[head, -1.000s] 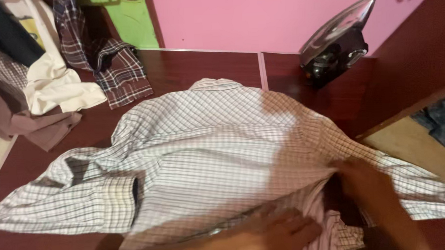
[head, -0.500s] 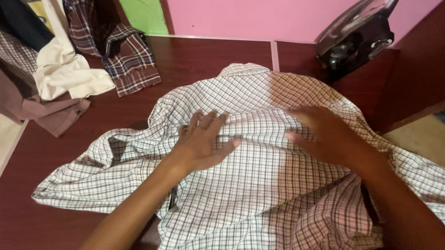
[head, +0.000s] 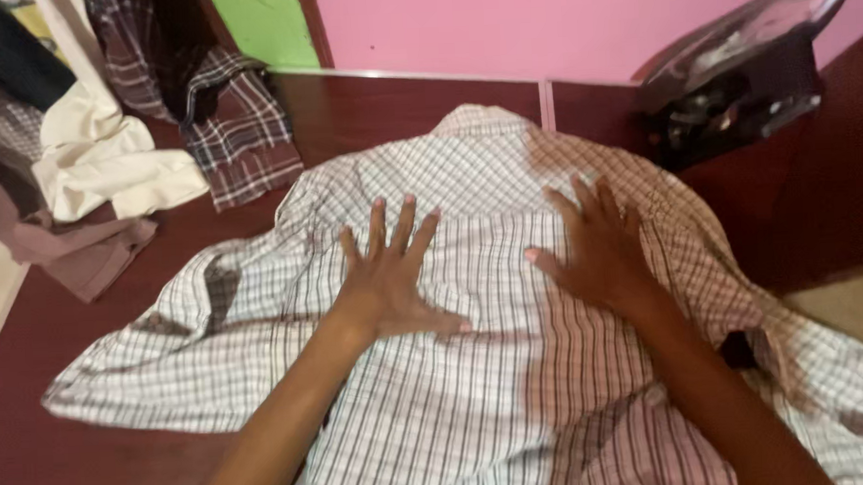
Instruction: The person irons a checkered shirt on a wooden table. They use a black electric iron to smooth the fabric, moving it back and forth across the shirt's body and sleeves. The person adjusts the shirt's position on the table to reach different areas.
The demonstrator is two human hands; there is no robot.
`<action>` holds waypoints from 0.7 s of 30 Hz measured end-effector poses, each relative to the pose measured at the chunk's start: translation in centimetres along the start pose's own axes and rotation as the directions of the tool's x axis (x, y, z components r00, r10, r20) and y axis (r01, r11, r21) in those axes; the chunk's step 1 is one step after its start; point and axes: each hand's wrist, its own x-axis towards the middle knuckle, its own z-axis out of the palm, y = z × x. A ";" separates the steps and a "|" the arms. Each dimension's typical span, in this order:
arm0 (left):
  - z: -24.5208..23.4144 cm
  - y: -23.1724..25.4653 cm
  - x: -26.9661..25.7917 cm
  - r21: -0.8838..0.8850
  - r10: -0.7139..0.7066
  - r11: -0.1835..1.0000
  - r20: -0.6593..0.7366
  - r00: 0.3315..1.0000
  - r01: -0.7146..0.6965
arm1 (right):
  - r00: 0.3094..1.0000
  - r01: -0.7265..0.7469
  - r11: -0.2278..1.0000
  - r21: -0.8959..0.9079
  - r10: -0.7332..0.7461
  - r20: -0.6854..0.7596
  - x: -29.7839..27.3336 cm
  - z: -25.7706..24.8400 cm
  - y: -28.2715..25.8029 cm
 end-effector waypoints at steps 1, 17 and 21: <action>0.0 -0.1 0.2 -0.004 0.025 1.000 -0.036 0.999 -0.025 | 1.000 0.008 1.000 0.002 -0.008 -0.015 0.2 -0.1 0.2; 1.1 -0.7 1.1 -0.129 0.059 0.987 -0.272 0.960 -0.097 | 0.987 0.094 0.995 0.026 -0.090 -0.132 0.0 0.9 0.9; 1.0 -0.7 0.9 -0.106 0.069 0.989 -0.296 0.953 -0.105 | 0.987 0.094 0.995 0.032 -0.089 -0.136 0.0 0.8 0.8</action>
